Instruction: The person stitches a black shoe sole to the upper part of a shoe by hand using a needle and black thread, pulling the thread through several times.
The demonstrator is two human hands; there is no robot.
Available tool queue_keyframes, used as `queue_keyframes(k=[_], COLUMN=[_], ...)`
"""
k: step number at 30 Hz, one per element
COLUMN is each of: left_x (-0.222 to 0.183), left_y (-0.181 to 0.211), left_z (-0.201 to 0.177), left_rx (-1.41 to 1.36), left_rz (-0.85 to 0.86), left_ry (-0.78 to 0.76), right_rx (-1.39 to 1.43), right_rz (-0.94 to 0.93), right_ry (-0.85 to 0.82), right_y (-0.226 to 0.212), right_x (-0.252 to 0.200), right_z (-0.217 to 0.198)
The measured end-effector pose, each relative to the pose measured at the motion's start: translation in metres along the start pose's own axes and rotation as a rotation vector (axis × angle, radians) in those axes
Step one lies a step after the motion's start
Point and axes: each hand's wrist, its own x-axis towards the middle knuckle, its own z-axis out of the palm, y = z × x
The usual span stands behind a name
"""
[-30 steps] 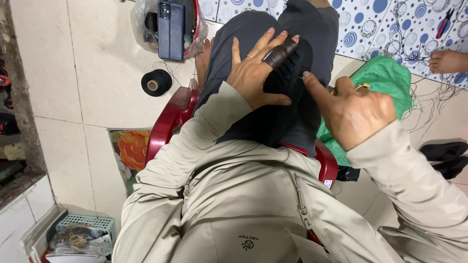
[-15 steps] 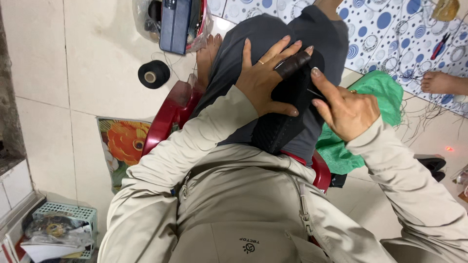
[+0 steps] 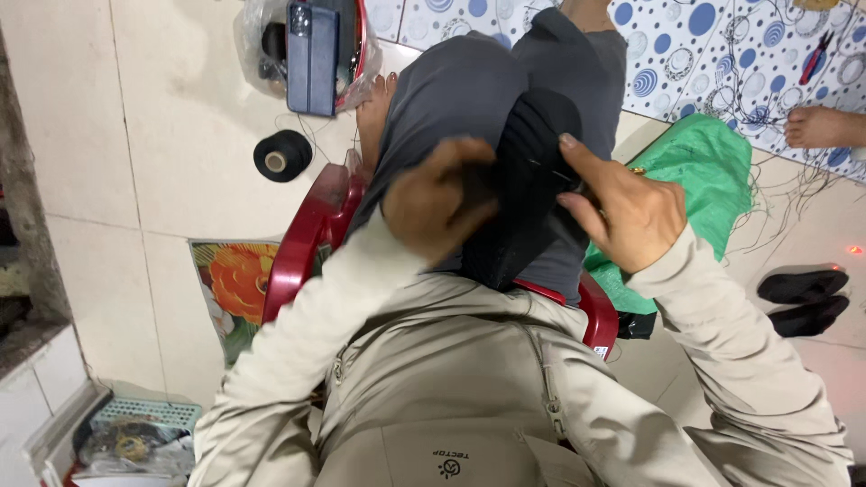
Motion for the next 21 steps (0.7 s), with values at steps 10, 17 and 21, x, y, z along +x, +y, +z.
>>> queue_keyframes(k=[10,17,21], left_x=[0.031,0.034,0.035], left_y=[0.002,0.019,0.028], left_z=[0.014,0.000,0.007], left_rx=[-0.433,-0.359,-0.218], left_rz=[-0.369,-0.580,-0.529], left_ry=[-0.314,-0.444,-0.489], right_rx=[-0.035,-0.064,-0.242], right_rz=[0.167,0.013,0.050], right_ry=[-0.011,-0.028,-0.132], right_y=[-0.021,0.001,-0.010], right_x=[0.013,-0.002,-0.005], right_z=[0.008,0.011,-0.033])
